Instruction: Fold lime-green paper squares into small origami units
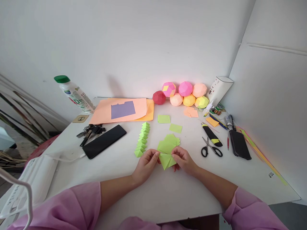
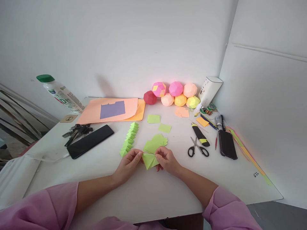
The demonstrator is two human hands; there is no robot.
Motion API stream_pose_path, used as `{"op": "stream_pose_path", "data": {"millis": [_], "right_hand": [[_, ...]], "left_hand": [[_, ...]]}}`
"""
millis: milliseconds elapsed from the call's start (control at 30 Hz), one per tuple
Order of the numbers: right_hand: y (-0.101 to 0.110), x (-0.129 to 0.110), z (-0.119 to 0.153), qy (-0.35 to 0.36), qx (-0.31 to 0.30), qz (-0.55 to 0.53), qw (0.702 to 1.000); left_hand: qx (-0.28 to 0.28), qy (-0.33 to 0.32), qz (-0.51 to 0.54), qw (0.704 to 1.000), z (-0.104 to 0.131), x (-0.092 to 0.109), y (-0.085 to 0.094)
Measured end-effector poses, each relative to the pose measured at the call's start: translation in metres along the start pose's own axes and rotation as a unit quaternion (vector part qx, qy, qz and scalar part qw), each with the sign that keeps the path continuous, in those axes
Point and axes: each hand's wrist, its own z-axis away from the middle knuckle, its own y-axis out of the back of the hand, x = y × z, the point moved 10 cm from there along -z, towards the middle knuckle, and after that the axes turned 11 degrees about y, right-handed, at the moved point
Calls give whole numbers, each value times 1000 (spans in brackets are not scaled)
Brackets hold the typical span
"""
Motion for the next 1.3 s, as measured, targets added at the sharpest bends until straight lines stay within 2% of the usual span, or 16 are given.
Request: {"op": "stream_pose_path", "data": {"millis": [100,400,567,800,933,1200,1300], "right_hand": [[-5,-1,0,3,-19,10,1000],[-3,1,-1,8,-12,15,1000],[-2,-1,-4,31,-22,8,999],[1,9,-5,6,-6,-32,999],[1,5,-5,22,-5,-31,999],[2,-3,-5,58,9,-19,998],[2,-4,-5,67,12,-6,998]], "left_hand": [[-1,0,16,1000,-1,0,-1],[-16,28,65,997,-2,-6,-4],[-2,8,45,999,-2,-4,-1],[-34,-8,27,999,1,-2,-7],[-48,-27,18,998,2,0,-8],[-5,-35,-30,999,1,-2,0],[-6,-66,-60,996,3,3,0]]}}
